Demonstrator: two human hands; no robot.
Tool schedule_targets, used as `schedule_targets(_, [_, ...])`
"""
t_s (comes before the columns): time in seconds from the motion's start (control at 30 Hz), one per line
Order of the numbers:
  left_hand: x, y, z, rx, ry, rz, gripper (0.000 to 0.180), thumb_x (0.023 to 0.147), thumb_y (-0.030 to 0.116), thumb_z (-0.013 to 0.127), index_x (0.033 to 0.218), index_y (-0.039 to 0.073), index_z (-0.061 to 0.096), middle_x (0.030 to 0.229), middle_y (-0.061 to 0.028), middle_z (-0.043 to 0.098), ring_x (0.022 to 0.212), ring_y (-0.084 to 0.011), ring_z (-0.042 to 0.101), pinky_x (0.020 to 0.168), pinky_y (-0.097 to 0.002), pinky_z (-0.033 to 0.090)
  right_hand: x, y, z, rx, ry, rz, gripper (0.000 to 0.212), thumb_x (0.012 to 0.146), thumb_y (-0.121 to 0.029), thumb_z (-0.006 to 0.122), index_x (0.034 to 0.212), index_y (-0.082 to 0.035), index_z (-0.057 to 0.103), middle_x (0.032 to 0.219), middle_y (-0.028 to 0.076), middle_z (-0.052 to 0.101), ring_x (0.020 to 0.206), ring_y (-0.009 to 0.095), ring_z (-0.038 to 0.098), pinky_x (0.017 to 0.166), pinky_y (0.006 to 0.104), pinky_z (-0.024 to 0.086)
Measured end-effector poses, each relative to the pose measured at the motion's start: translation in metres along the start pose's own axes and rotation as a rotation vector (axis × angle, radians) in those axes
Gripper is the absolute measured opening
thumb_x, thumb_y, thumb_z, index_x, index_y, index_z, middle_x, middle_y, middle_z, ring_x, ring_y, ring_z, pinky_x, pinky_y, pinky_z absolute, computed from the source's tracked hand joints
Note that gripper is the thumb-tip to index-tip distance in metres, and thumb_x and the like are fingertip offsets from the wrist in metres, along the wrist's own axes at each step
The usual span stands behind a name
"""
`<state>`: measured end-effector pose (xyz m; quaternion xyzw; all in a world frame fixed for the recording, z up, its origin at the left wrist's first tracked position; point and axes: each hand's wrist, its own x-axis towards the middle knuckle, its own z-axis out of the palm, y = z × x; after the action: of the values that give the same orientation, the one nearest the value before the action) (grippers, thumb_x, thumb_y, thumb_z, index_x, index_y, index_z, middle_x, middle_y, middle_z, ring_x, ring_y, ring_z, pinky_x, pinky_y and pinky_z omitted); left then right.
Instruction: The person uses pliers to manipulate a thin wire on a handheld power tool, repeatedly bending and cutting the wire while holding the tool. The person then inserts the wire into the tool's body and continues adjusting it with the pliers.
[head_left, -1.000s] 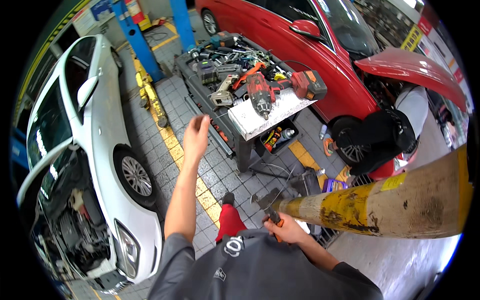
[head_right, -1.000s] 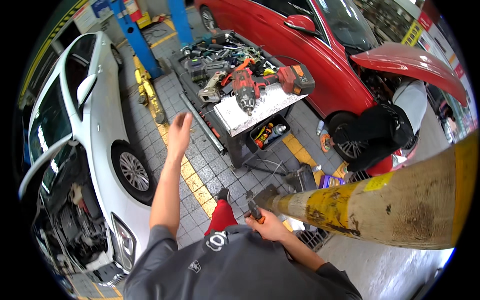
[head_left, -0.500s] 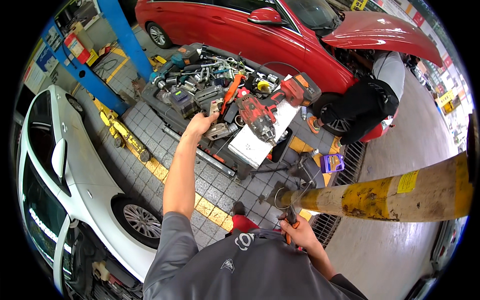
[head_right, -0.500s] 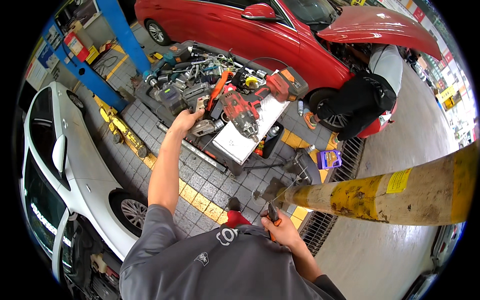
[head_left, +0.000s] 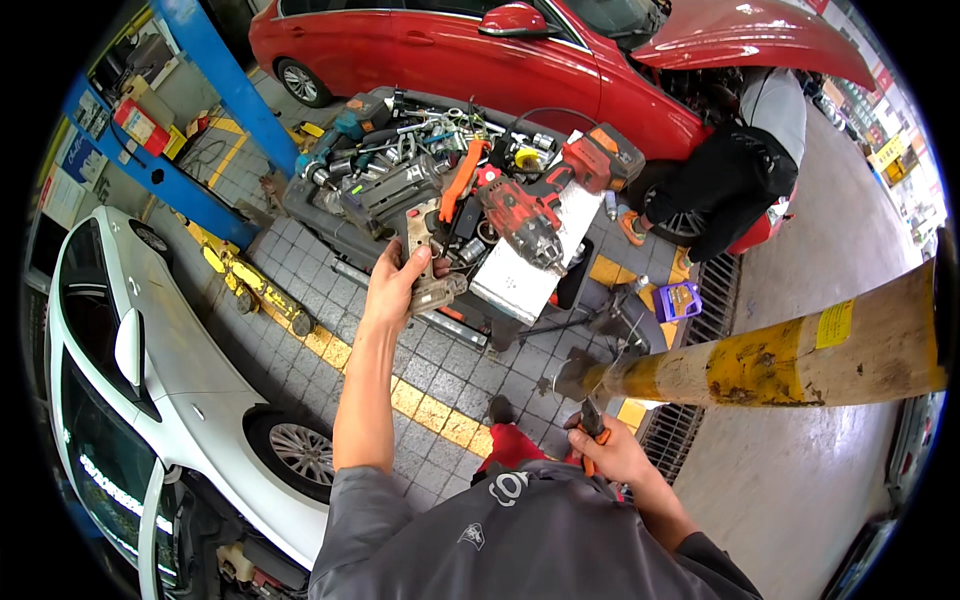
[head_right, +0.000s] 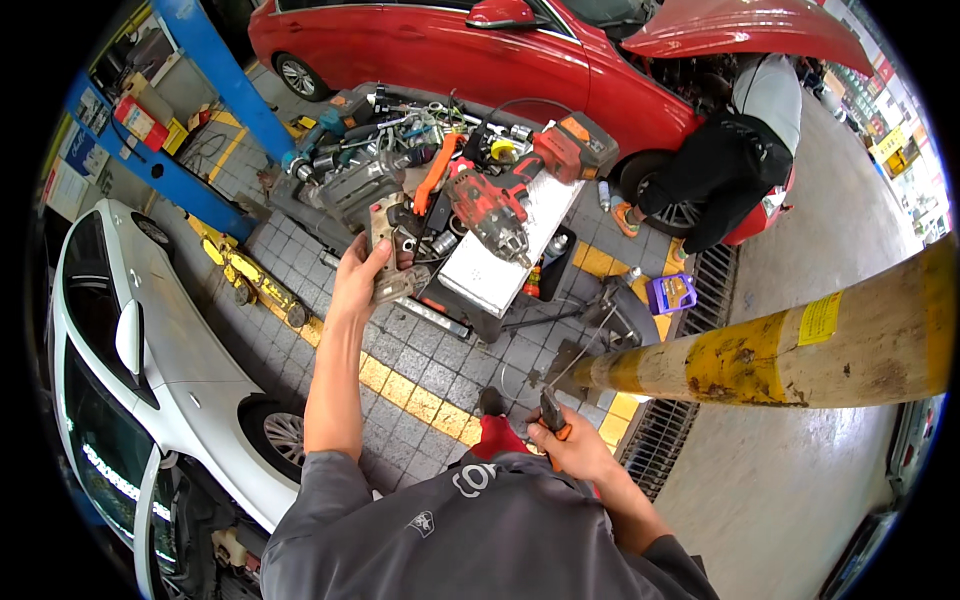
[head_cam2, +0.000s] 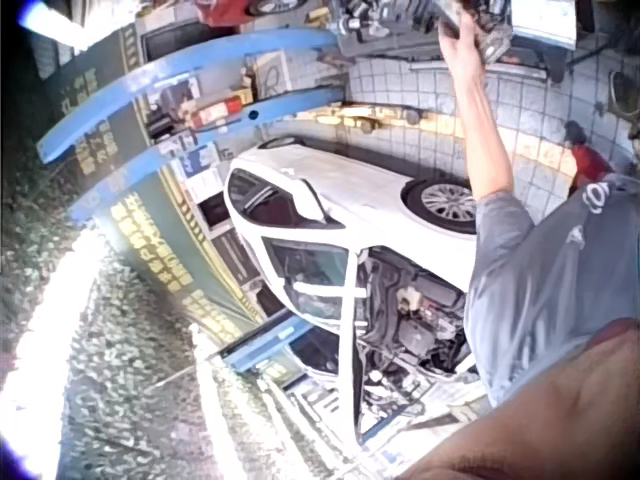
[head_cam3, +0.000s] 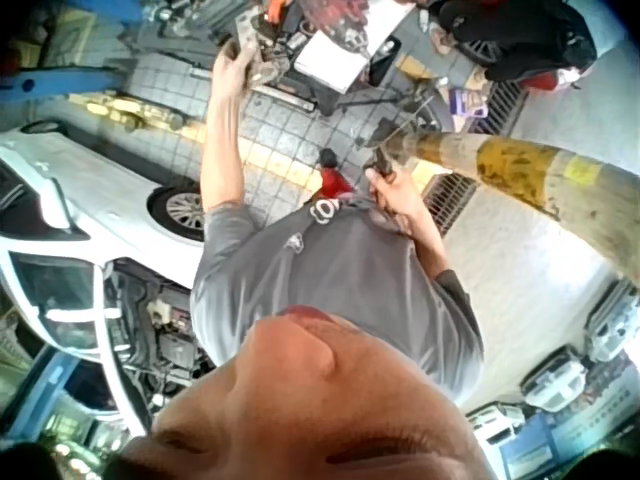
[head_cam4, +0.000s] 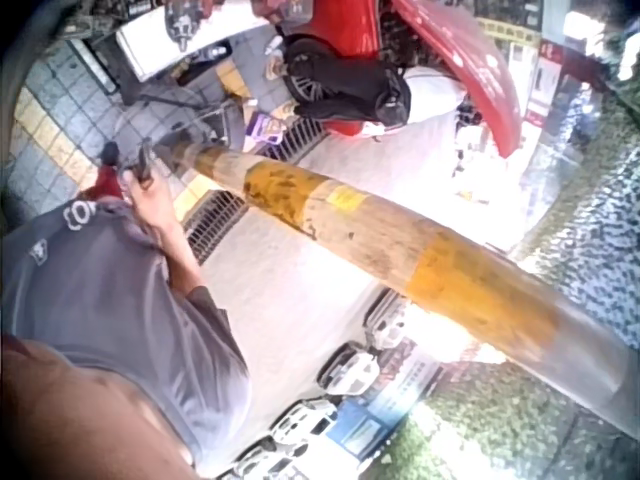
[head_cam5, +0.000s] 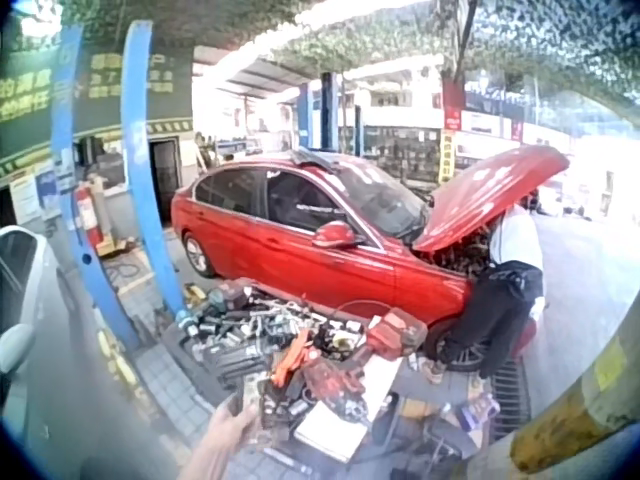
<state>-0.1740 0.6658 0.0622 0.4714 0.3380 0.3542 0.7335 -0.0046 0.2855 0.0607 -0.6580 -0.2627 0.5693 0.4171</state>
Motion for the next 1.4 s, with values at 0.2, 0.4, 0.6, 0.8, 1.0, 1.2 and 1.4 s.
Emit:
schedule_targets(0.2, [-0.09,0.005,0.027,0.179,-0.003,0.14,0.048,0.092,0.01,0.075,0.13,-0.003,0.048,0.105,-0.012,0.07,0.091,-0.0176,0.07,0.083,-0.0318,0.058,-0.002,-0.029,0.015,0.04,-0.122,-0.096,0.024,0.101,-0.026,0.069,0.111,-0.005,0.065,0.086,-0.002,0.06,0.08,0.005,0.054,0.071,0.026,0.047])
schedule_targets(0.4, [-0.192,-0.034,0.082,0.205,-0.015,0.111,0.051,0.086,-0.001,0.08,0.125,0.0,0.048,0.113,-0.0099,0.067,0.103,-0.0153,0.066,0.089,-0.0291,0.054,-0.044,-0.046,0.008,-0.075,-0.317,0.023,0.031,0.1,-0.031,0.07,0.117,-0.006,0.063,0.082,-0.002,0.06,0.072,0.007,0.055,0.065,0.0251,0.045])
schedule_targets(0.6, [-0.295,-0.08,0.143,0.356,-0.023,0.314,0.056,0.082,0.003,0.085,0.125,-0.001,0.049,0.111,-0.0128,0.069,0.1,-0.0153,0.067,0.086,-0.0299,0.055,-0.126,0.007,-0.023,-0.203,-0.308,0.033,0.034,0.099,-0.04,0.07,0.103,-0.006,0.064,0.073,-0.001,0.061,0.07,0.009,0.058,0.068,0.0286,0.048])
schedule_targets(0.8, [-0.394,-0.113,0.211,0.592,-0.036,0.391,0.056,0.083,0.005,0.084,0.125,-0.003,0.048,0.109,-0.0144,0.069,0.098,-0.017,0.068,0.085,-0.0312,0.055,-0.224,0.068,-0.051,-0.192,-0.294,0.027,0.038,0.099,-0.043,0.068,0.101,-0.005,0.062,0.071,0.0,0.061,0.067,0.01,0.058,0.066,0.0288,0.048])
schedule_targets(1.0, [-0.467,-0.153,0.248,0.486,-0.171,0.327,0.056,0.084,0.002,0.08,0.128,-0.004,0.046,0.111,-0.0165,0.069,0.1,-0.0188,0.068,0.087,-0.0323,0.054,-0.299,0.118,-0.061,-0.113,-0.265,0.096,0.039,0.099,-0.043,0.069,0.095,-0.006,0.06,0.07,0.0,0.059,0.065,0.01,0.058,0.063,0.0291,0.048])
schedule_targets(1.2, [-0.505,-0.17,0.274,0.403,-0.285,0.381,0.075,0.085,-0.003,0.076,0.148,-0.003,0.037,0.126,-0.0178,0.064,0.107,-0.0191,0.066,0.092,-0.0326,0.054,-0.343,0.152,-0.068,0.178,-0.159,0.155,0.033,0.101,-0.037,0.067,0.095,-0.005,0.06,0.074,0.0,0.06,0.063,0.01,0.057,0.06,0.0291,0.05])
schedule_targets(1.4, [-0.503,-0.169,0.281,0.44,-0.493,0.235,0.065,0.089,-0.003,0.072,0.146,-0.006,0.04,0.123,-0.0134,0.064,0.103,-0.0155,0.065,0.09,-0.0294,0.054,-0.36,0.156,-0.062,0.279,-0.055,0.171,0.03,0.102,-0.033,0.067,0.099,-0.004,0.061,0.08,0.002,0.061,0.063,0.01,0.056,0.059,0.0281,0.05])
